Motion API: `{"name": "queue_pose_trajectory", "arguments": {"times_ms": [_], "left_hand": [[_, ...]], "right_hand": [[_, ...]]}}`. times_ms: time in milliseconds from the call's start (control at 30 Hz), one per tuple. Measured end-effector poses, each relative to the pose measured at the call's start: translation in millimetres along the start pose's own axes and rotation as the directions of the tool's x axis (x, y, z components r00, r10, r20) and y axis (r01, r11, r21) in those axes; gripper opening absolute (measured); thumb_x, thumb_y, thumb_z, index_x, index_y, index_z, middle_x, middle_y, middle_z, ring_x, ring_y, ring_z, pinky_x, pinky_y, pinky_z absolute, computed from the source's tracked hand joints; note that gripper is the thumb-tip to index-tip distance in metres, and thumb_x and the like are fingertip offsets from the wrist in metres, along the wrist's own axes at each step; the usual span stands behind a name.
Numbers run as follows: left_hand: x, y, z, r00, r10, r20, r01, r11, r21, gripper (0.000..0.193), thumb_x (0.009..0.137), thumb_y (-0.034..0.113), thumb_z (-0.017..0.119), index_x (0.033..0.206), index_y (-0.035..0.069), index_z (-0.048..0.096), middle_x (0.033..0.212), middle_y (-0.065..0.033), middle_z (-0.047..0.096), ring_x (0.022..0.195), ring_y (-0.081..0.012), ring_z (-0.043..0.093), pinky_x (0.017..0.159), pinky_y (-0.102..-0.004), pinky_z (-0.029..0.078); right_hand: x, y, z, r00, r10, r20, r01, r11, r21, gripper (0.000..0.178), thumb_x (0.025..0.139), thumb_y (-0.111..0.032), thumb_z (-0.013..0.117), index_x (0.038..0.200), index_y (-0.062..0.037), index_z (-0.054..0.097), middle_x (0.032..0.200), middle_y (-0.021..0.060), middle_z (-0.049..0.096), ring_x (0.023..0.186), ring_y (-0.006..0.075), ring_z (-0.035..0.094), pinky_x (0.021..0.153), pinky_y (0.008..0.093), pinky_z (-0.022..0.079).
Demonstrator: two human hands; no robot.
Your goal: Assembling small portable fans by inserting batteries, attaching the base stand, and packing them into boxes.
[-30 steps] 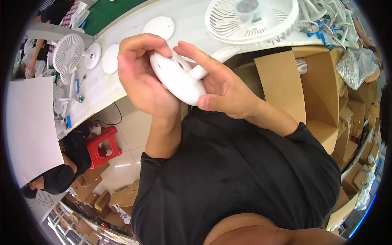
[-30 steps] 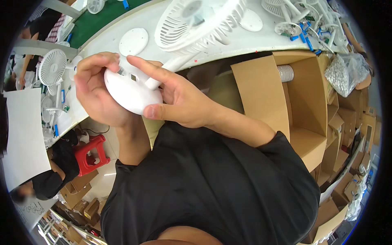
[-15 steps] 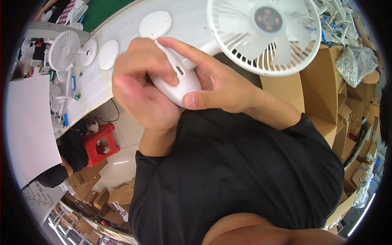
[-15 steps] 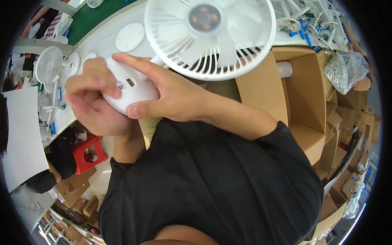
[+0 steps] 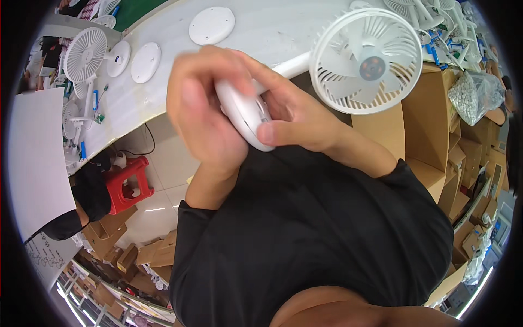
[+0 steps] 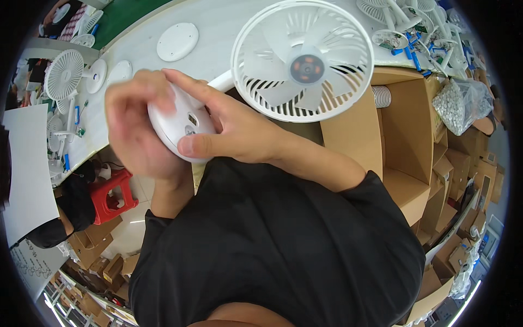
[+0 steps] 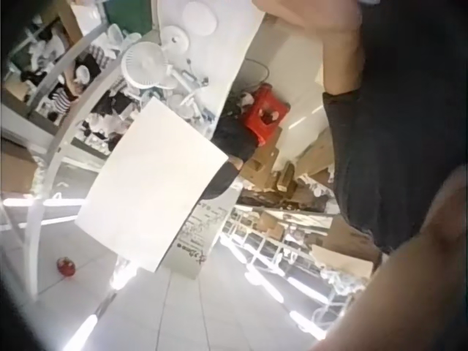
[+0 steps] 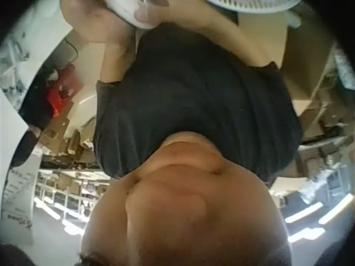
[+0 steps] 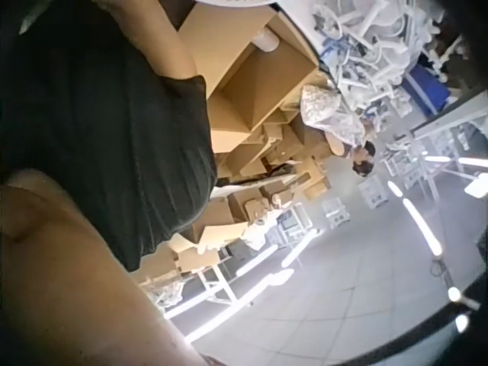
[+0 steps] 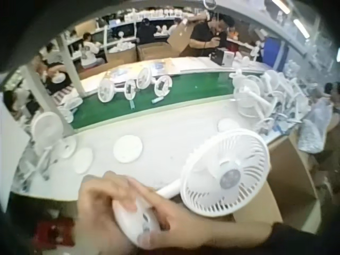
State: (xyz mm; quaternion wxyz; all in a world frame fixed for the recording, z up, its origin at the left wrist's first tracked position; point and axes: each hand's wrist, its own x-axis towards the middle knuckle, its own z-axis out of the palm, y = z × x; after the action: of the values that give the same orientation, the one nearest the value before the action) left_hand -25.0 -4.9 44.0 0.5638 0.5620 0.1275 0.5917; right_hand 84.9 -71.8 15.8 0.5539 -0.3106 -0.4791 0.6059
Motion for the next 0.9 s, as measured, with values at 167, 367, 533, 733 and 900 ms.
{"name": "queue_pose_trajectory", "arguments": {"times_ms": [167,367,533,733,900], "left_hand": [[-5.9,-2.4,-7.1,0.995,-0.094,-0.01,0.095,0.991,0.091,0.035,0.096,0.029,0.031,0.079,0.006,0.051,0.075,-0.0061,0.048,0.071,-0.0171,0.041,0.071,-0.0299,0.036],[-8.1,4.8,9.1,0.998,-0.05,-0.026,0.05,0.999,-0.014,0.034,0.095,0.033,0.033,0.087,0.005,0.051,0.075,-0.0057,0.05,0.07,-0.0154,0.041,0.069,-0.0289,0.036],[-11.1,-4.6,-8.5,0.99,-0.129,0.05,0.132,0.989,-0.062,0.036,0.095,0.037,0.036,0.093,0.004,0.052,0.075,-0.0059,0.052,0.068,-0.014,0.04,0.068,-0.027,0.036],[-11.1,0.5,-2.9,0.999,0.007,0.043,0.0,0.985,-0.174,0.042,0.094,0.042,0.038,0.099,0.003,0.053,0.075,-0.0055,0.052,0.067,-0.013,0.041,0.068,-0.0254,0.035],[3.5,20.1,9.2,0.969,-0.204,-0.142,0.183,0.972,-0.148,0.044,0.093,0.043,0.04,0.102,0.002,0.054,0.073,-0.0045,0.052,0.067,-0.0123,0.042,0.067,-0.0253,0.036]], "right_hand": [[-0.1,-3.0,0.4,0.999,0.025,-0.03,-0.023,0.999,0.045,0.109,0.076,-0.035,0.08,0.155,-0.0039,0.012,0.148,0.0248,0.028,0.132,0.0347,0.036,0.11,0.0392,0.027],[-1.6,-0.9,-5.0,0.995,-0.081,0.057,0.082,0.996,-0.018,0.113,0.075,-0.036,0.08,0.156,-0.0056,0.006,0.15,0.0245,0.026,0.134,0.0357,0.032,0.111,0.041,0.023],[-4.5,-3.1,-4.9,0.987,-0.115,0.109,0.126,0.987,-0.103,0.114,0.076,-0.035,0.08,0.156,-0.0055,0.004,0.152,0.0246,0.023,0.138,0.0368,0.028,0.113,0.0426,0.021],[-1.5,-15.5,1.0,0.966,-0.187,0.177,0.226,0.945,-0.235,0.113,0.078,-0.034,0.078,0.156,-0.0046,0.001,0.158,0.0253,0.012,0.144,0.0389,0.019,0.116,0.046,0.016],[-1.4,-5.6,3.4,0.981,-0.164,0.107,0.175,0.979,-0.105,0.112,0.08,-0.035,0.076,0.155,-0.0028,-0.001,0.159,0.0266,0.0,0.147,0.041,0.009,0.117,0.0476,0.012]]}}
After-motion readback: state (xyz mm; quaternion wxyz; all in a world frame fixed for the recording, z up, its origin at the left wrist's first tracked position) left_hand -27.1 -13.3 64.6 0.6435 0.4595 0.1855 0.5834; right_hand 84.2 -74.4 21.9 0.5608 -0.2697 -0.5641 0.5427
